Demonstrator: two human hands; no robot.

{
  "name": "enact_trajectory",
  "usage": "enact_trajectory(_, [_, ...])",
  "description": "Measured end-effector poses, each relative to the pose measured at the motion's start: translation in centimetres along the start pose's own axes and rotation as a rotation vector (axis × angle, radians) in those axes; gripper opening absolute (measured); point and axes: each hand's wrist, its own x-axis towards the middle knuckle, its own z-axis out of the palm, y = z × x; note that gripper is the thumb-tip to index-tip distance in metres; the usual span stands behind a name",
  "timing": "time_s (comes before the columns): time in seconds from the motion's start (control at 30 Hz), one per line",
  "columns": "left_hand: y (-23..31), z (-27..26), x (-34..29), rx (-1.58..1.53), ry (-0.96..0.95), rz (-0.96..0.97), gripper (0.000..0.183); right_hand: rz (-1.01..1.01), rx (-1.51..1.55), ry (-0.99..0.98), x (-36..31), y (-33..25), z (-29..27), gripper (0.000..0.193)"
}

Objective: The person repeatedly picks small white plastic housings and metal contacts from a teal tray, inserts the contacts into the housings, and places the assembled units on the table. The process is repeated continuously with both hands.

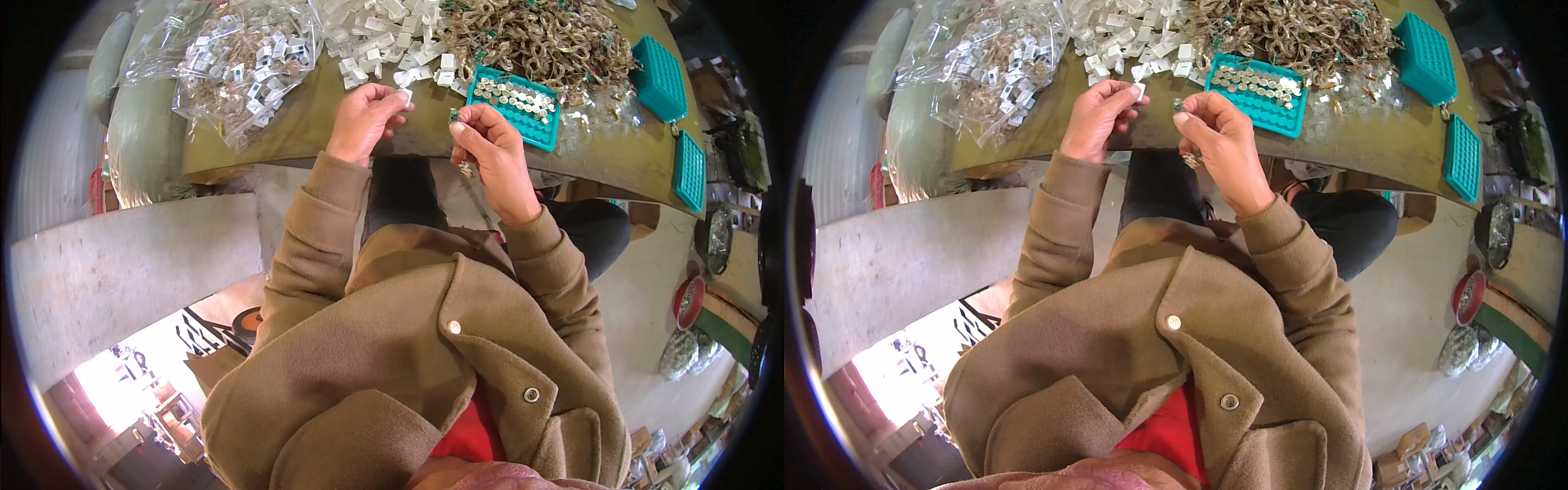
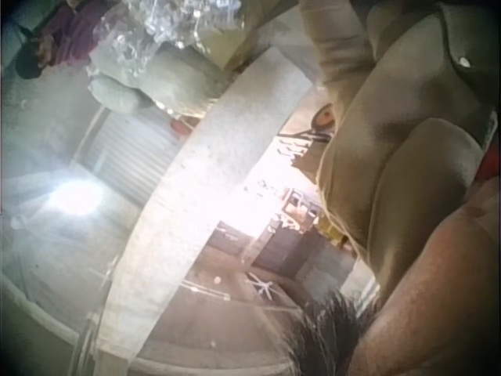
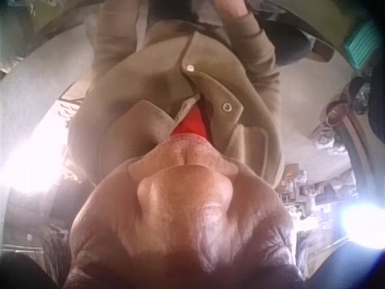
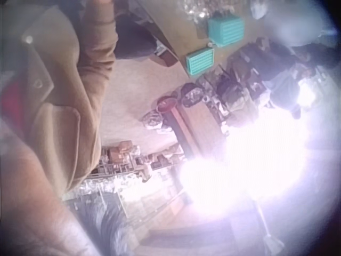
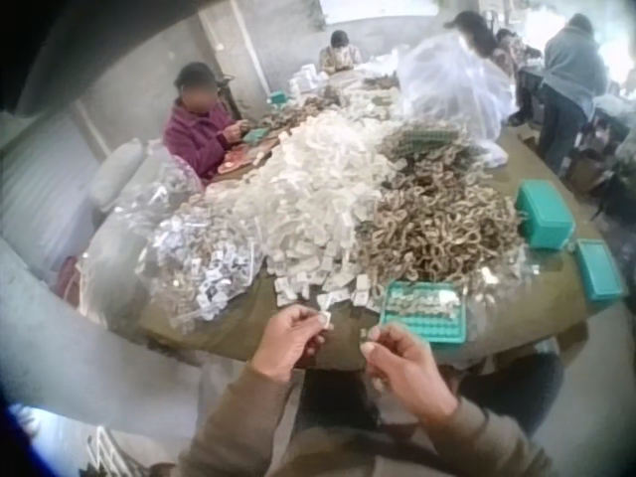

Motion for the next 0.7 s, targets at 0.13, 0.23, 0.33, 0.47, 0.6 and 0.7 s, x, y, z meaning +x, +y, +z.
enact_trajectory(0.13, [0.1, 1.3, -2.4, -0.18, -0.129, 0.061, 0.026, 0.023, 0.103, -0.023, 0.8, 0.1, 0.8, 0.006])
enact_trajectory(0.23, [0.0, 2.5, -3.8, -0.158, -0.195, 0.137, 0.026, -0.023, 0.045, -0.043, 0.8, 0.2, 1.0, 0.004])
enact_trajectory(0.33, [0.3, 2.5, -4.1, -0.296, -0.299, 0.124, 0.029, -0.14, -0.03, 0.055, 0.5, 0.4, 0.9, 0.007])
enact_trajectory(0.47, [0.0, 2.5, -3.6, -0.419, -0.345, 0.018, 0.031, -0.273, -0.227, 0.109, 0.5, 0.6, 1.0, 0.004])
enact_trajectory(0.6, [-0.9, 3.3, -3.3, -0.539, -0.303, 0.103, 0.031, -0.092, 0.098, 0.072, 0.0, -0.2, 0.6, 0.005])
enact_trajectory(0.7, [-1.0, 3.6, -3.5, -0.535, -0.282, 0.156, 0.03, 0.007, 0.21, 0.031, -0.4, -0.8, 0.2, 0.005])
